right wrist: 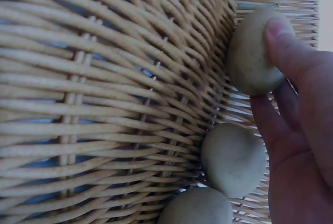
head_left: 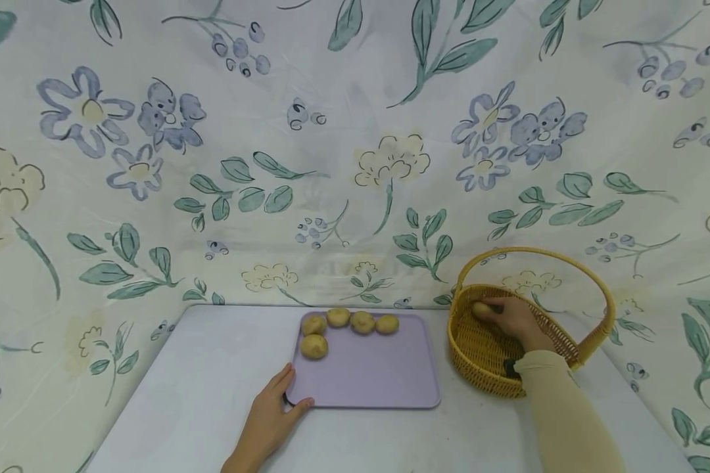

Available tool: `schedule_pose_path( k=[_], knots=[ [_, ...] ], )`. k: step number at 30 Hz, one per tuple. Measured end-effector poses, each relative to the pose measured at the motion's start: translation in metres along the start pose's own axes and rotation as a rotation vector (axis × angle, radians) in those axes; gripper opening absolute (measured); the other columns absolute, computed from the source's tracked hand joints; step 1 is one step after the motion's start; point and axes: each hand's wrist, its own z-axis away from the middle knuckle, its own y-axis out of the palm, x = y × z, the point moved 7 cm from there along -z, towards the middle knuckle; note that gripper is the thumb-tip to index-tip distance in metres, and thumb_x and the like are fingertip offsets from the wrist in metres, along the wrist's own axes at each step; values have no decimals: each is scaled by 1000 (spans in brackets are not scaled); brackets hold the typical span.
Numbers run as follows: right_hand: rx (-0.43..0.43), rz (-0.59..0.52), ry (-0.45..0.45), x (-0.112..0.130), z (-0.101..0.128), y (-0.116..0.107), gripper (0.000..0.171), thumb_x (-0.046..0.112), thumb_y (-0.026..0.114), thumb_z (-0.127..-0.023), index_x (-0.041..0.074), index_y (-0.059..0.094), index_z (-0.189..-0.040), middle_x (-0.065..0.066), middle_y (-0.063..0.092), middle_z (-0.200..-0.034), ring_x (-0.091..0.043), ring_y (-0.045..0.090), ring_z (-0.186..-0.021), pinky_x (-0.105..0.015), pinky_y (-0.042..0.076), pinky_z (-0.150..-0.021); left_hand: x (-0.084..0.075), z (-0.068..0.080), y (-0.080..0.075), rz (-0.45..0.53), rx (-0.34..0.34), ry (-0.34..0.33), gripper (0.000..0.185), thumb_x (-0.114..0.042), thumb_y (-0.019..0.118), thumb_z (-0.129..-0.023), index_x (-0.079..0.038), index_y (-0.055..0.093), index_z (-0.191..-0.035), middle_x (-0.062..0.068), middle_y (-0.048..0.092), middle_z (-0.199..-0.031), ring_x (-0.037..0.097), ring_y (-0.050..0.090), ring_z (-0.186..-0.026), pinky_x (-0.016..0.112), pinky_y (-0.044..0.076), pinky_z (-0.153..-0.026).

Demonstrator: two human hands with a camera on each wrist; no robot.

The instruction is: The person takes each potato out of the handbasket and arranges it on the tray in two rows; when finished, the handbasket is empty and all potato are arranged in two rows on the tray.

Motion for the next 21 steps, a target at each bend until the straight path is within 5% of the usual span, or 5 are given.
schedule_pose_path(
  k=[12, 17, 21],
  knots=[
    [-4, -95, 1, -1, 3, -10, 55, 46, 61, -89, 12, 56, -132, -24, 49, -139, -47, 42, -128, -60, 37, -105, -1, 0, -1, 2, 1, 8, 80, -46, 74, -77, 2, 48, -135, 12, 43, -147, 35, 42, -134, 50, 36, -110],
    [6, -242, 44, 5, 14, -21, 53, 41, 62, -89, 16, 54, -135, -17, 49, -141, -36, 47, -127, -48, 47, -99, 2, -1, 1, -3, 37, -17, 80, -45, 73, -78, 0, 45, -138, 11, 40, -149, 33, 38, -137, 49, 33, -113],
    [-34, -230, 9, 14, 20, -32, 52, 44, 61, -90, 18, 54, -135, -14, 53, -138, -33, 52, -125, -46, 49, -99, 2, -2, 3, 0, 48, -21, 80, -45, 73, -78, 1, 45, -138, 11, 40, -149, 34, 38, -137, 50, 33, -113]
  ],
)
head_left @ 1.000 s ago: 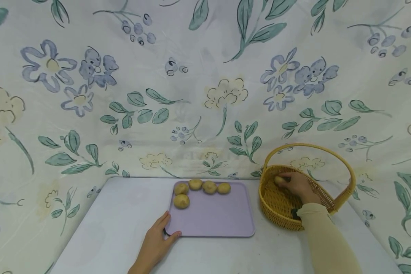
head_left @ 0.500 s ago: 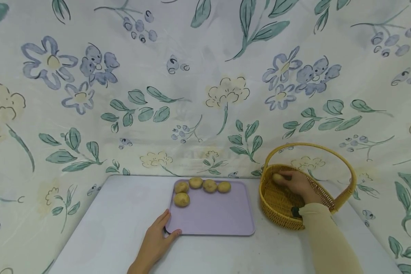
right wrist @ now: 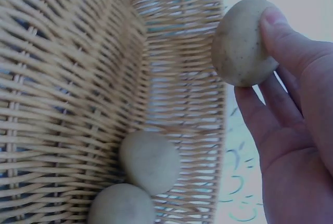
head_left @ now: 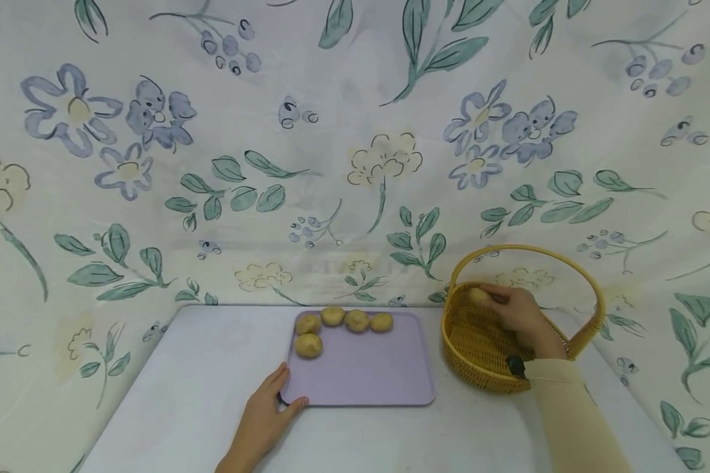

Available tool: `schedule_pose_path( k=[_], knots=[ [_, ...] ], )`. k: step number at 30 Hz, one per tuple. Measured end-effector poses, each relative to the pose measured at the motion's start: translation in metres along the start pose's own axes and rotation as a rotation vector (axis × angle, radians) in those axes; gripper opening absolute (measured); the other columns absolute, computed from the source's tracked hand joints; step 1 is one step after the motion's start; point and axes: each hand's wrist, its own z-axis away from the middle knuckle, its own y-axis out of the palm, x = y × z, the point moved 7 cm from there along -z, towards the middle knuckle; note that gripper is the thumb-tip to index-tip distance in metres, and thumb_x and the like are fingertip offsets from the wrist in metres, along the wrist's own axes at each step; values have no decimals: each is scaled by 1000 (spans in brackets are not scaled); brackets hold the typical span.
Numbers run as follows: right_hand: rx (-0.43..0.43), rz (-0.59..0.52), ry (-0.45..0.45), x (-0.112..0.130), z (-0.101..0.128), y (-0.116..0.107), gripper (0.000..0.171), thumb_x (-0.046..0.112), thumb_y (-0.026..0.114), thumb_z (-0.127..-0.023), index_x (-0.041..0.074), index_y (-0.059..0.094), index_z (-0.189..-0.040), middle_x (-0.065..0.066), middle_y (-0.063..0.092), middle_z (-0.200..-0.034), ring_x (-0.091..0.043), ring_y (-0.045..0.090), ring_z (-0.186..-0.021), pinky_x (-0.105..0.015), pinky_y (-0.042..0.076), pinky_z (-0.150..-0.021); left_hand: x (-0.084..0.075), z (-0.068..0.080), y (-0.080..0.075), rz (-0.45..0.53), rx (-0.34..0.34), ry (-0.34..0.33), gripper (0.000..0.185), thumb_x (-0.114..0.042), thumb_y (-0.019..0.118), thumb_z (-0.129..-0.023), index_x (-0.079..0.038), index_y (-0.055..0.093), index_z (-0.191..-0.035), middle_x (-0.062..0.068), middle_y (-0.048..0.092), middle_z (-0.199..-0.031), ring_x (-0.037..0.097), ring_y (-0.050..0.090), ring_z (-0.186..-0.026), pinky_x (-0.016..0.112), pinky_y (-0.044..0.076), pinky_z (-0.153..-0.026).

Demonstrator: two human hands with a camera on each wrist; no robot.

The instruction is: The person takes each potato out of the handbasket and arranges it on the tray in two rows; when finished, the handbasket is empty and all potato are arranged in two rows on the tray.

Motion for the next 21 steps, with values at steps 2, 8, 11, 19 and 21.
schedule_pose_path(
  k=[2, 8, 11, 19, 21],
  knots=[
    [-25, 49, -25, 7, 1, -3, 52, 47, 60, -89, 21, 55, -134, -15, 55, -136, -35, 53, -124, -49, 46, -102, 0, 0, -1, 2, -3, -1, 80, -45, 73, -78, 1, 45, -138, 12, 40, -149, 34, 38, -137, 50, 33, -113],
    [-38, 85, -40, 21, 6, -5, 54, 52, 58, -89, 25, 53, -136, -15, 54, -137, -38, 51, -125, -54, 43, -103, 1, 0, 1, 2, -7, 4, 80, -44, 73, -78, 1, 45, -138, 12, 41, -149, 34, 38, -137, 49, 33, -113],
    [-46, 68, -63, 28, 9, -6, 55, 52, 57, -89, 24, 53, -135, -13, 54, -137, -36, 54, -123, -52, 45, -102, 1, 0, 1, 2, -9, 8, 80, -44, 73, -78, 1, 45, -137, 12, 41, -149, 34, 39, -136, 49, 34, -112],
    [-72, 7, -117, 48, 21, -10, 52, 47, 61, -87, 22, 56, -133, -10, 57, -135, -32, 57, -120, -48, 48, -100, -1, 1, -2, -7, -36, 23, 79, -44, 74, -77, 2, 48, -135, 13, 43, -147, 35, 42, -134, 50, 37, -110],
    [-77, -18, -121, 51, 26, -10, 51, 46, 62, -87, 23, 56, -132, -9, 57, -135, -31, 58, -120, -47, 49, -99, -1, 0, -2, -7, -33, 21, 79, -44, 74, -77, 2, 48, -135, 13, 43, -147, 35, 41, -134, 50, 37, -110]
  ],
)
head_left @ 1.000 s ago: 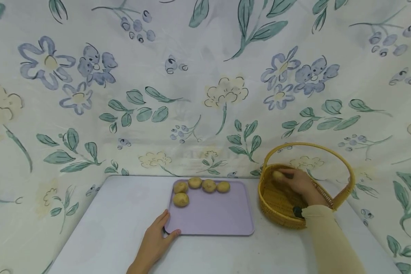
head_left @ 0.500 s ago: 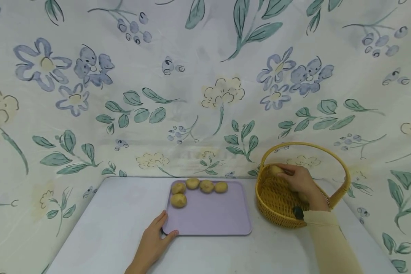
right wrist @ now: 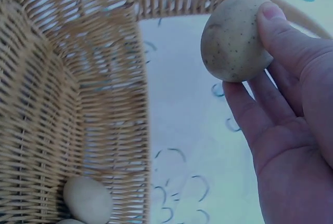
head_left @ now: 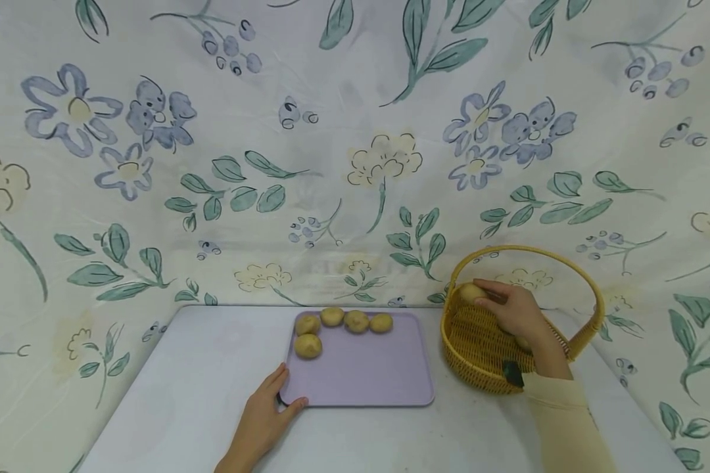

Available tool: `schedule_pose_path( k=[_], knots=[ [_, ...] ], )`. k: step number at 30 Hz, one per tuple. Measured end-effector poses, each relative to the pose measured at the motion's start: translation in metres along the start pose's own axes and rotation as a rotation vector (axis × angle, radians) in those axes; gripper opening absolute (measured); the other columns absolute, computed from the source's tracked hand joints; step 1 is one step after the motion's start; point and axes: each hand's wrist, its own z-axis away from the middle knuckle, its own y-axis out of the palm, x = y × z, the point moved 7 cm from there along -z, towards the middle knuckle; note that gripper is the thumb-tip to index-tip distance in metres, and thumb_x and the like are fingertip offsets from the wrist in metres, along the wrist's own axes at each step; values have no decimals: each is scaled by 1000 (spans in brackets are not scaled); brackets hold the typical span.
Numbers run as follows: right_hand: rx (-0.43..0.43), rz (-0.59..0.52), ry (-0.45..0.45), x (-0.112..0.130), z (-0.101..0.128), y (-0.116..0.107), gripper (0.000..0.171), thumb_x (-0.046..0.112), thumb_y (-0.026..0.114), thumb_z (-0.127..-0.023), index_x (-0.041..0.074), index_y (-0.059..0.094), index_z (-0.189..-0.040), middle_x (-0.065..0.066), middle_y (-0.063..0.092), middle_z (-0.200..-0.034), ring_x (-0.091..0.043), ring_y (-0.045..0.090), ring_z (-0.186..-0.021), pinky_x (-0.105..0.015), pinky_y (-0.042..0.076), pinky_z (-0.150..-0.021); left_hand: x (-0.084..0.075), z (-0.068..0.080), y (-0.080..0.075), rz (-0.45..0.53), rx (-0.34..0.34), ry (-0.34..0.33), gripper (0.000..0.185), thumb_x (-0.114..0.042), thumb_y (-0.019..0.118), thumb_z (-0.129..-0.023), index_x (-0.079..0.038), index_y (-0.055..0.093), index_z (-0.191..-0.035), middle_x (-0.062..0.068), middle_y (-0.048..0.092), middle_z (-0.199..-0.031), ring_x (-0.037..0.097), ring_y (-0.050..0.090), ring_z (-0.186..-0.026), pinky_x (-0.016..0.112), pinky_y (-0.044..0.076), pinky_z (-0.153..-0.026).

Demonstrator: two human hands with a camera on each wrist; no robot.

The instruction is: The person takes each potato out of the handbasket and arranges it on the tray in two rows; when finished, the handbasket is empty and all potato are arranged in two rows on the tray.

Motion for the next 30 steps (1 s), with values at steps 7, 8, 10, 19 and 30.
schedule_pose_path(
  k=[7, 8, 10, 19, 30],
  knots=[
    [-86, -22, -67, 23, 19, -2, 47, 46, 64, -85, 29, 59, -129, 0, 60, -132, -20, 61, -115, -25, 55, -91, 2, 0, 0, 4, 19, -15, 79, -44, 73, -78, 1, 46, -137, 12, 41, -149, 33, 39, -136, 49, 34, -112],
    [-101, -37, -84, 26, 22, -2, 45, 43, 65, -85, 29, 60, -128, 1, 60, -132, -17, 62, -115, -19, 54, -88, 1, 0, -1, 4, 20, -13, 80, -44, 73, -78, 1, 46, -137, 12, 41, -149, 34, 39, -136, 49, 34, -112],
    [-128, -68, -124, 33, 27, -1, 44, 37, 67, -85, 26, 61, -127, 1, 61, -130, -6, 61, -112, -10, 52, -85, 1, 0, -2, -1, 14, -7, 80, -45, 73, -78, 1, 46, -137, 12, 41, -148, 34, 39, -136, 49, 35, -112],
    [-195, -128, -136, 42, 45, 12, 43, 34, 72, -82, 27, 64, -123, 2, 65, -125, 13, 57, -103, -6, 50, -81, -1, 0, -5, 9, -16, 16, 80, -43, 75, -77, 3, 47, -135, 14, 43, -147, 36, 41, -134, 50, 36, -110],
    [-164, -318, -270, 57, 54, 28, 42, 13, 74, -80, 14, 65, -122, -9, 65, -123, 8, 58, -110, -11, 52, -86, 0, 1, 0, 11, 4, -3, 80, -44, 74, -77, 2, 46, -137, 12, 42, -148, 34, 40, -136, 49, 35, -112]
  ],
)
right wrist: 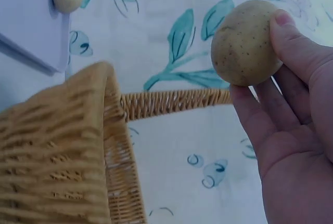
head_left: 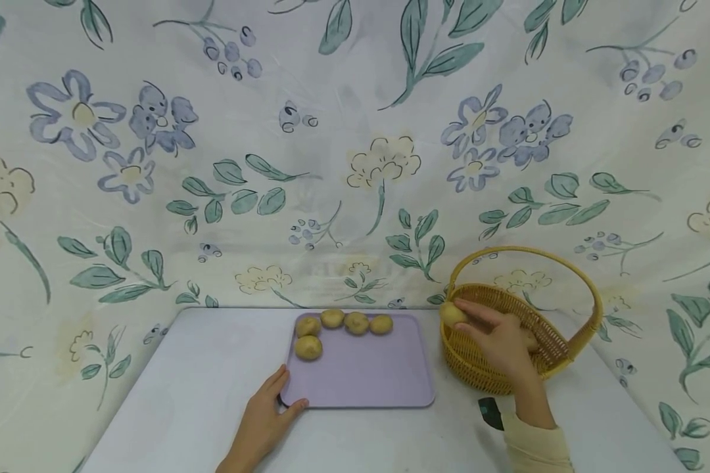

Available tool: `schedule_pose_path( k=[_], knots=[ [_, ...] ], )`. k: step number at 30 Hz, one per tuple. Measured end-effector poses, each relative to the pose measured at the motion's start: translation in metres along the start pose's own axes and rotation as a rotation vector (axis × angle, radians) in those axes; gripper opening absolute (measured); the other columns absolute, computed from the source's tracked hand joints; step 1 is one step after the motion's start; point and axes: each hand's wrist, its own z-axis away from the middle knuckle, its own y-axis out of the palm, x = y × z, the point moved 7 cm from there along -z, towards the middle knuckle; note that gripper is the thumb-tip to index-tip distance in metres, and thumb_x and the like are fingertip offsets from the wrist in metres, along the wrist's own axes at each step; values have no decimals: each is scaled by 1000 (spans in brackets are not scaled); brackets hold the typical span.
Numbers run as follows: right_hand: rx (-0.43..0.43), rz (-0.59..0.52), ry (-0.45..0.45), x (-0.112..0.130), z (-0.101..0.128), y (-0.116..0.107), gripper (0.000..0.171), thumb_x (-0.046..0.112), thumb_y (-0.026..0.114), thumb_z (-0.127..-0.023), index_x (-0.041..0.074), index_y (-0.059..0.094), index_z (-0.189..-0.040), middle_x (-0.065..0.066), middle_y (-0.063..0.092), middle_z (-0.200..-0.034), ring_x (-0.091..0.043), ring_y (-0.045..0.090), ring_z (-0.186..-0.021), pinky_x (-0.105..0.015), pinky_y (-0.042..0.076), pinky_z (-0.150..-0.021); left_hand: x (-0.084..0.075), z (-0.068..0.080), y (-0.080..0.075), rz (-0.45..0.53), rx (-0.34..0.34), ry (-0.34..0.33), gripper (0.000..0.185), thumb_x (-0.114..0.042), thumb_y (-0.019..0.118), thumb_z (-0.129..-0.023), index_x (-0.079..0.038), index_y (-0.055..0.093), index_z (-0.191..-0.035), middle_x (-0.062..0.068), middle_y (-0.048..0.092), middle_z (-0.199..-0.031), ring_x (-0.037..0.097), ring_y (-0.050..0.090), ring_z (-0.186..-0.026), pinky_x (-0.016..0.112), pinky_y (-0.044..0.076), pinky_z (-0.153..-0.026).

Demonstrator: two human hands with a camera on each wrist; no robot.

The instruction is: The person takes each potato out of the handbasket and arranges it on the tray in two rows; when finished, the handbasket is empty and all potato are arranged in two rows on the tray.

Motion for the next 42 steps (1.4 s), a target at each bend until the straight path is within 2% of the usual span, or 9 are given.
schedule_pose_path(
  k=[3, 8, 11, 16, 19, 22, 29, 33, 42],
  knots=[
    [20, -21, -20, 5, -1, 7, 42, 14, 73, -81, 15, 65, -122, -9, 65, -124, 6, 58, -111, -12, 52, -87, 1, 0, -1, 0, -11, 6, 80, -44, 74, -77, 2, 47, -136, 12, 43, -147, 35, 41, -135, 50, 36, -111],
    [59, -48, 12, 8, -1, 20, 40, 19, 73, -82, 20, 65, -121, -5, 64, -126, 7, 56, -115, -11, 51, -89, 3, -1, 2, 7, 4, 2, 82, -47, 73, -77, 2, 46, -137, 12, 41, -148, 35, 39, -136, 51, 35, -111],
    [69, -72, -2, 19, -2, 27, 39, 14, 72, -82, 14, 66, -120, -10, 64, -126, 5, 56, -114, -12, 52, -89, 4, -1, 3, 3, 14, -4, 82, -49, 72, -78, 1, 45, -137, 12, 40, -149, 34, 39, -137, 50, 35, -112],
    [97, -70, -30, 49, -5, 37, 39, 7, 72, -81, 3, 65, -118, -16, 64, -123, 3, 58, -112, -15, 53, -89, 1, -1, -1, -5, -13, 9, 80, -46, 73, -77, 2, 47, -136, 13, 42, -148, 35, 40, -135, 50, 35, -111],
    [106, -40, -39, 57, -6, 44, 39, 6, 73, -80, 1, 66, -118, -15, 65, -122, 3, 57, -114, -16, 53, -91, -1, -1, -2, -8, -17, 19, 79, -45, 73, -78, 3, 47, -135, 13, 42, -147, 35, 40, -135, 50, 36, -111],
    [113, -58, -40, 56, -7, 53, 40, 5, 73, -79, 2, 65, -118, -12, 65, -123, -3, 59, -114, -19, 52, -93, -2, -1, -2, -11, -10, 18, 79, -46, 73, -78, 3, 47, -135, 13, 42, -148, 36, 40, -135, 50, 36, -111],
    [144, -135, -36, 36, -11, 78, 42, 15, 72, -81, 16, 65, -122, -2, 64, -126, -12, 59, -118, -23, 52, -95, -3, -1, 0, -10, 5, 7, 79, -46, 72, -79, 3, 46, -136, 13, 41, -148, 35, 40, -136, 50, 36, -111],
    [159, -144, -67, 38, -15, 90, 41, 17, 72, -81, 17, 65, -122, -3, 64, -126, -15, 59, -119, -24, 52, -94, -5, -1, -1, -12, -3, 7, 79, -45, 73, -78, 2, 47, -136, 13, 42, -148, 35, 40, -135, 50, 36, -111],
    [182, -143, -90, 78, -15, 109, 40, 2, 71, -80, 1, 64, -120, -14, 63, -125, -27, 57, -121, -25, 52, -95, -3, 0, -2, 0, -8, 12, 79, -43, 74, -78, 3, 47, -135, 13, 42, -147, 36, 41, -135, 51, 36, -111]
  ],
)
